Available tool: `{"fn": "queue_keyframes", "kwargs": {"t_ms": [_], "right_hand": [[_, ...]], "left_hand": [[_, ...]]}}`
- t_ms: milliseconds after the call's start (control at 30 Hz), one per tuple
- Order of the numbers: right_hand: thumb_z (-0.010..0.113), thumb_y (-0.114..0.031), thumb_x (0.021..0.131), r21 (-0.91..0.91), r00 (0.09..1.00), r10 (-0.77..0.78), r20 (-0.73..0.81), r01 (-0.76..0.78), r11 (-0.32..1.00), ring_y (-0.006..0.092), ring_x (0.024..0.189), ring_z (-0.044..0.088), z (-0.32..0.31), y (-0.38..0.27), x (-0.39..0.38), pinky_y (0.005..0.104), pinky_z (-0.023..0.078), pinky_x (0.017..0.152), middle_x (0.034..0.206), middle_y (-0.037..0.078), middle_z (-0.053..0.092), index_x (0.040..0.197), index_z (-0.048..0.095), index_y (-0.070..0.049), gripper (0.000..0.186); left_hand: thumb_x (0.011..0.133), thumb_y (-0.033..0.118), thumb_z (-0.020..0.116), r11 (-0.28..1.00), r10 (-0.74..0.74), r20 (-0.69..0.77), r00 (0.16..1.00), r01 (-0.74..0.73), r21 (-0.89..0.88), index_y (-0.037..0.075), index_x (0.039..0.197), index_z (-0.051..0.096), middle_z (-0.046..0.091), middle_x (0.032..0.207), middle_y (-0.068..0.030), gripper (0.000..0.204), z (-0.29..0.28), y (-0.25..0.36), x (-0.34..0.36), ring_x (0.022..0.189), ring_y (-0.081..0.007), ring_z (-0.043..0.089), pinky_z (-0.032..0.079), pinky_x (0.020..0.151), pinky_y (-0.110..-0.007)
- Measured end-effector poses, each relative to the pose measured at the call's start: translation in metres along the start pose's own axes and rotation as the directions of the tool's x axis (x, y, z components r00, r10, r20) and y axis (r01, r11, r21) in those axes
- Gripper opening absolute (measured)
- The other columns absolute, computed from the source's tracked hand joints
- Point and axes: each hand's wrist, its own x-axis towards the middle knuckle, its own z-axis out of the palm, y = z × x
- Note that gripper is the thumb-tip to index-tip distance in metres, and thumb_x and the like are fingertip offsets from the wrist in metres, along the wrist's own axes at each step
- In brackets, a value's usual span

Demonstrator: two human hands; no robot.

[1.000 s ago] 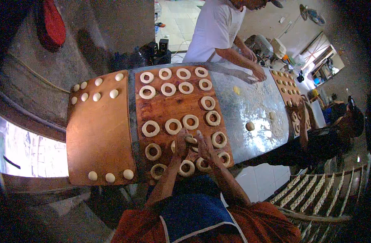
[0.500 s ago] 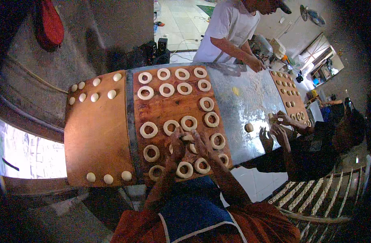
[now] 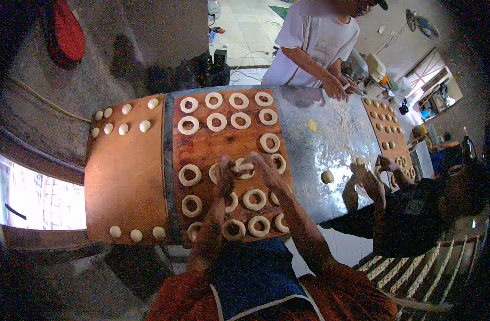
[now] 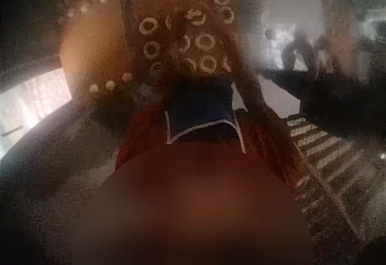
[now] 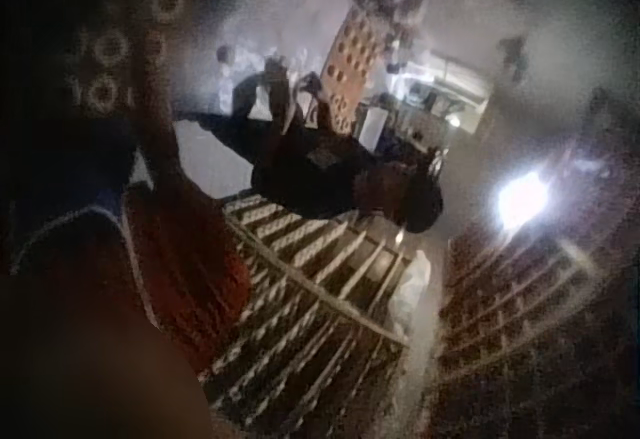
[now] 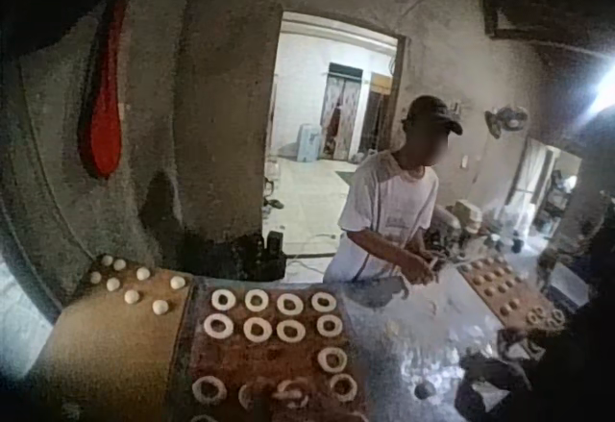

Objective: The person shapes small dough balls into rings by hand and places them on a wooden board. Two other people at the same table perform similar shaping actions.

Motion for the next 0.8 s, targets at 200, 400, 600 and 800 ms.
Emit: {"fn": "queue_keyframes", "kwargs": {"t_ms": [200,400,600,800], "right_hand": [[0.084,-0.023,0.083,-0.774,0.947,-0.320,0.020,0.217,0.595,0.0348,0.109,0.067,-0.068,0.062,0.109,0.0516,0.054,0.085,0.115,0.018,0.067,0.130,0.055,-0.001,0.060],[0.084,-0.032,0.081,-0.932,0.877,-0.480,-0.018,0.159,0.325,0.0428,0.113,0.063,-0.142,0.101,0.109,0.0557,0.052,0.087,0.120,0.023,0.064,0.131,0.053,-0.002,0.065],[0.078,-0.034,0.085,-0.936,0.932,-0.360,-0.044,0.087,0.341,0.0485,0.110,0.060,-0.156,0.094,0.122,0.0567,0.050,0.094,0.120,0.027,0.063,0.128,0.055,0.001,0.060],[0.076,-0.031,0.087,-0.833,0.931,-0.333,-0.152,0.061,0.550,0.0504,0.117,0.055,-0.146,0.091,0.121,0.0578,0.046,0.099,0.122,0.029,0.060,0.128,0.054,0.002,0.057]], "left_hand": [[0.088,0.025,0.078,0.982,-0.003,-0.070,0.998,0.016,0.186,0.006,0.111,0.066,0.063,0.108,-0.0135,0.032,-0.019,0.016,0.010,0.098,-0.0344,0.062,0.049,0.088,-0.050],[0.088,0.027,0.079,0.846,0.169,-0.102,0.980,-0.091,0.526,0.006,0.108,0.067,0.063,0.108,-0.0137,0.032,0.002,0.026,0.088,0.099,-0.0351,0.062,0.048,0.089,-0.051],[0.086,0.026,0.082,0.636,0.251,-0.087,0.964,-0.097,0.766,0.008,0.104,0.069,0.064,0.109,-0.0130,0.029,0.023,0.014,0.114,0.105,-0.0351,0.060,0.045,0.094,-0.054],[0.090,0.035,0.076,0.643,0.193,-0.151,0.970,-0.009,0.766,0.011,0.111,0.070,0.063,0.120,-0.0156,0.033,0.034,0.032,0.104,0.123,-0.0354,0.054,0.038,0.105,-0.058]]}}
